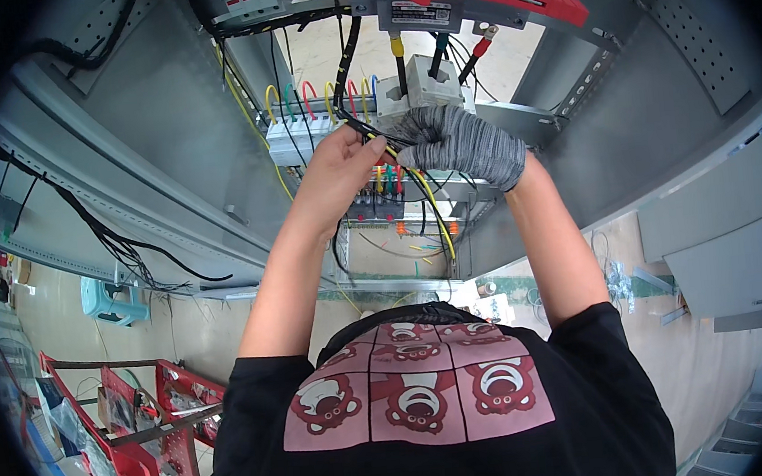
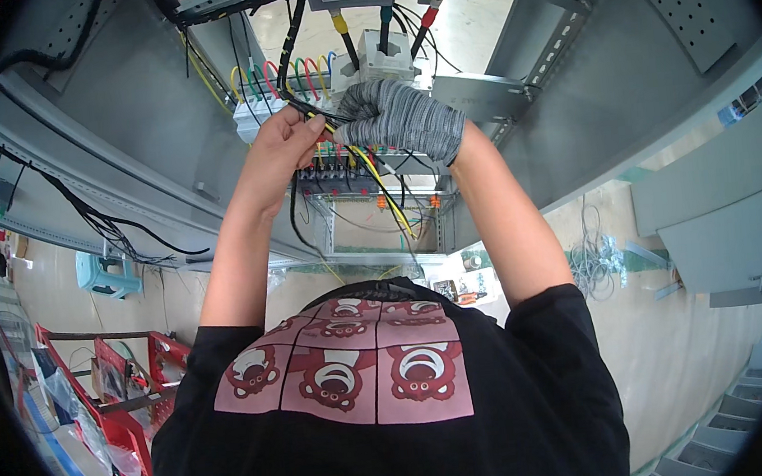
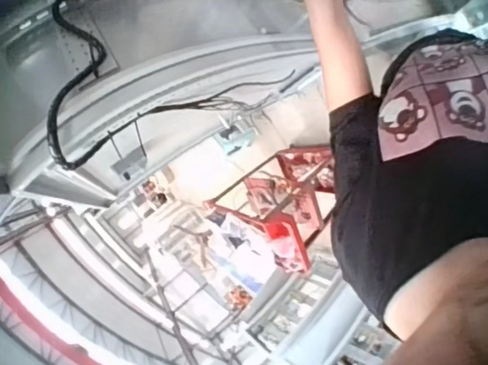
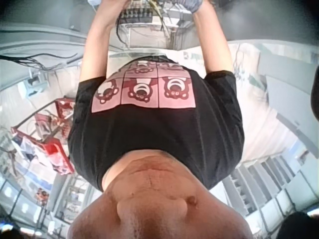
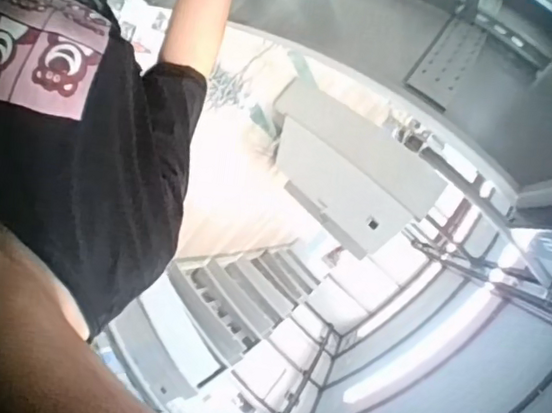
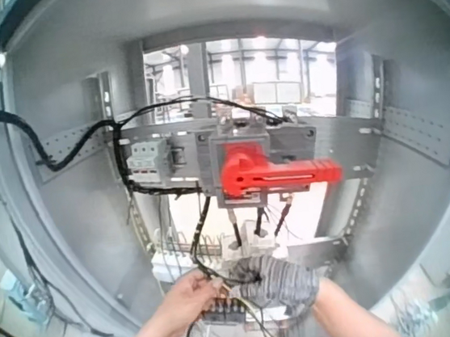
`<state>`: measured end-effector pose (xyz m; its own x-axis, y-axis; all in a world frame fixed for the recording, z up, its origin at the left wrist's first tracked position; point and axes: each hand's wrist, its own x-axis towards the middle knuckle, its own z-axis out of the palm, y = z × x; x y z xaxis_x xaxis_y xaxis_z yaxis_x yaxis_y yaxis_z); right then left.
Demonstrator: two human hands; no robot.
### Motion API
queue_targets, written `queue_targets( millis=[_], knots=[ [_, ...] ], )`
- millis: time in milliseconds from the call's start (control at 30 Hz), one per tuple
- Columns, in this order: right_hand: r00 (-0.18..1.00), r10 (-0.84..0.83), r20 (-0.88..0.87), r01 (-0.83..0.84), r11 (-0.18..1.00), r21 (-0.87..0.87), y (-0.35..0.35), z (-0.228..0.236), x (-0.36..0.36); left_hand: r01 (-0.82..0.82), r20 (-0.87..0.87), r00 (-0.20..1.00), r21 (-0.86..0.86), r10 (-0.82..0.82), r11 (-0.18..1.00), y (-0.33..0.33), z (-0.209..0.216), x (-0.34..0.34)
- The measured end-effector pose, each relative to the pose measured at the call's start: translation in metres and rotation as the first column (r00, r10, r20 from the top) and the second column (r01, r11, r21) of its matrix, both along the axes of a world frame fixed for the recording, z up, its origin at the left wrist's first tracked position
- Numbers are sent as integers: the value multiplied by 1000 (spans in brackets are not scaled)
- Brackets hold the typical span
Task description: The person routes and secures black cables inside an open electrical cabinet, using zip ties to fasten them to the interior frame. They retrieve additional zip ties from a nearby red tool cart and continue bundling and organizing the wires within the cabinet.
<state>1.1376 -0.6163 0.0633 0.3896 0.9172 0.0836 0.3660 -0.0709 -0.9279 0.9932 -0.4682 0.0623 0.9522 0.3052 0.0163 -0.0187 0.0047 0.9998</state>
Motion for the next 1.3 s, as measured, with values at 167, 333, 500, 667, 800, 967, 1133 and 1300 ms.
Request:
queue_targets(
  millis=[167, 333, 500, 667, 800, 967, 1133, 1300],
  knots=[
    [1000, -13, -12, 13, 999, 42, 1, -1, -1, 31, 69, 997, 27, -32, 999, 1, -2, -1],
    [985, -29, 168, 53, 989, -138, 4, 18, -15, -15, 47, 999, -21, 15, 1000, 1, -5, 0],
    [993, -7, 117, 14, 998, -54, 6, 14, -8, -124, -14, 992, -91, 124, 988, -8, -1, 1],
    [999, 41, 11, -39, 993, -115, 7, 18, -9, -147, 25, 988, -118, 151, 982, -12, -3, 2],
    [998, 47, -38, -55, 975, -214, 8, 19, -10, -120, 30, 992, -62, 122, 991, -7, -7, 5],
    [999, 48, 24, -40, 965, -259, 9, 21, -10, -107, 19, 994, -76, 108, 991, -4, -4, 5],
    [994, 110, -14, -109, 957, -269, 11, 22, -7, -66, -37, 997, -68, 63, 996, 5, -3, 6],
    [990, 104, 95, -90, 985, -147, 11, 15, -7, 7, -78, 997, -61, -12, 998, 6, 5, 5]
  ],
)
